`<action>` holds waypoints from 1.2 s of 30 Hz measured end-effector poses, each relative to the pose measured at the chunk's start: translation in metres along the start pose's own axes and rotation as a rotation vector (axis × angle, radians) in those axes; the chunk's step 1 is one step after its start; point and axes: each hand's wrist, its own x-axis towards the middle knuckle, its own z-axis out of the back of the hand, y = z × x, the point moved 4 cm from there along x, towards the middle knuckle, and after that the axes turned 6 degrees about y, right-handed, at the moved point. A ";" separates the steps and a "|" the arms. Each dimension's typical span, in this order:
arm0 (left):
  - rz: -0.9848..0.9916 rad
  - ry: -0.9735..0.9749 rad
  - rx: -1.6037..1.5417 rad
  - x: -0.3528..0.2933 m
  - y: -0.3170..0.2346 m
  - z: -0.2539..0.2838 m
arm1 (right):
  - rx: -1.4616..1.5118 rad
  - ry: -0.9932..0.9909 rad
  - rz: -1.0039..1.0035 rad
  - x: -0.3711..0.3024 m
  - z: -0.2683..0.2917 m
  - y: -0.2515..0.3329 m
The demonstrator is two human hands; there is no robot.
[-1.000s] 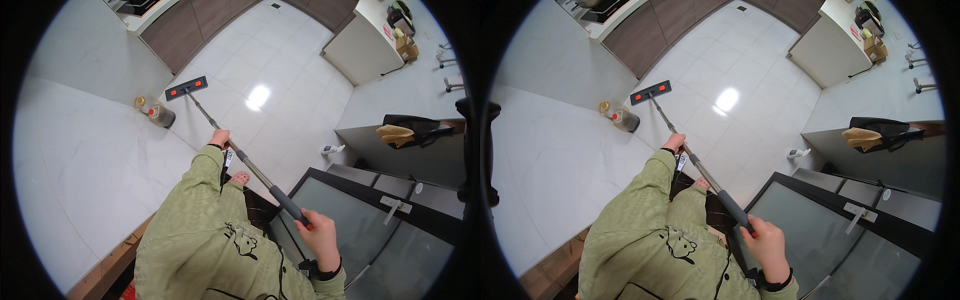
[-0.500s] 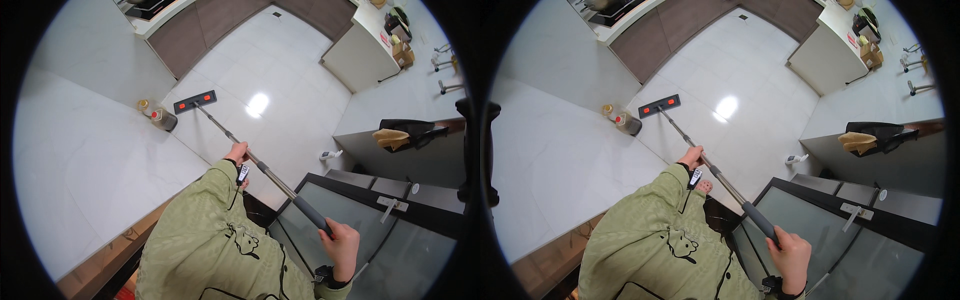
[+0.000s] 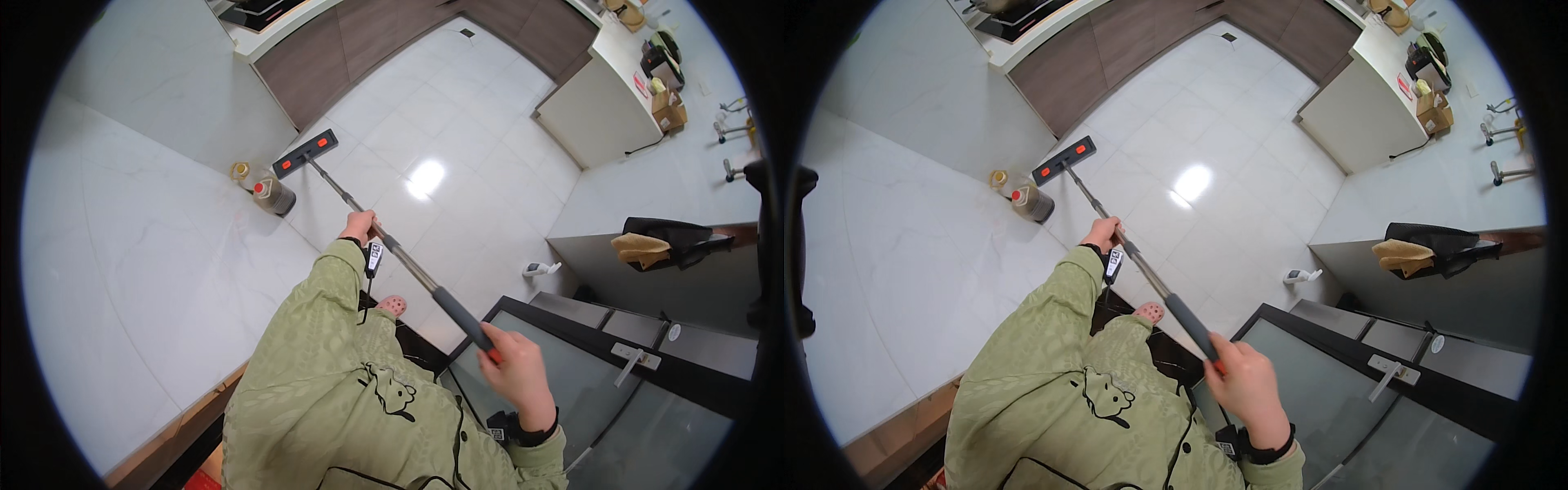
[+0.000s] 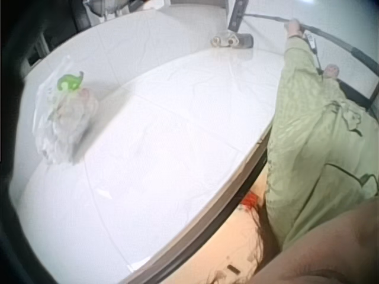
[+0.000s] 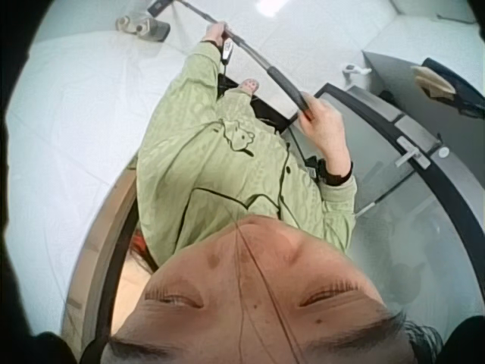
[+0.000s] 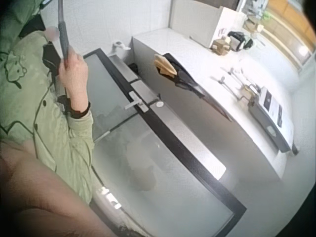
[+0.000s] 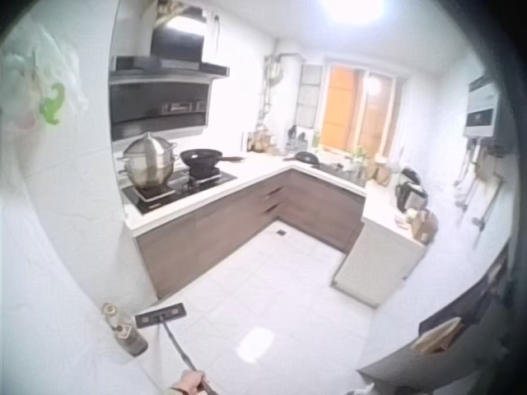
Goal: The person mops the kitchen floor using a flat mop, moving it back and forth across the tiled surface. They navigate around the stove, sink, and refrigerator while cleaning the area.
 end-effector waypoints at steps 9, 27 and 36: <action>-0.033 0.033 -0.173 0.006 -0.033 -0.003 | 0.618 -0.015 0.250 0.039 -0.001 -0.003; -0.091 0.510 -0.724 -0.046 -0.039 -0.038 | 0.908 0.016 0.934 0.061 0.045 0.075; 0.020 0.546 -0.799 -0.121 0.012 -0.119 | 0.899 0.018 0.971 -0.002 0.105 0.061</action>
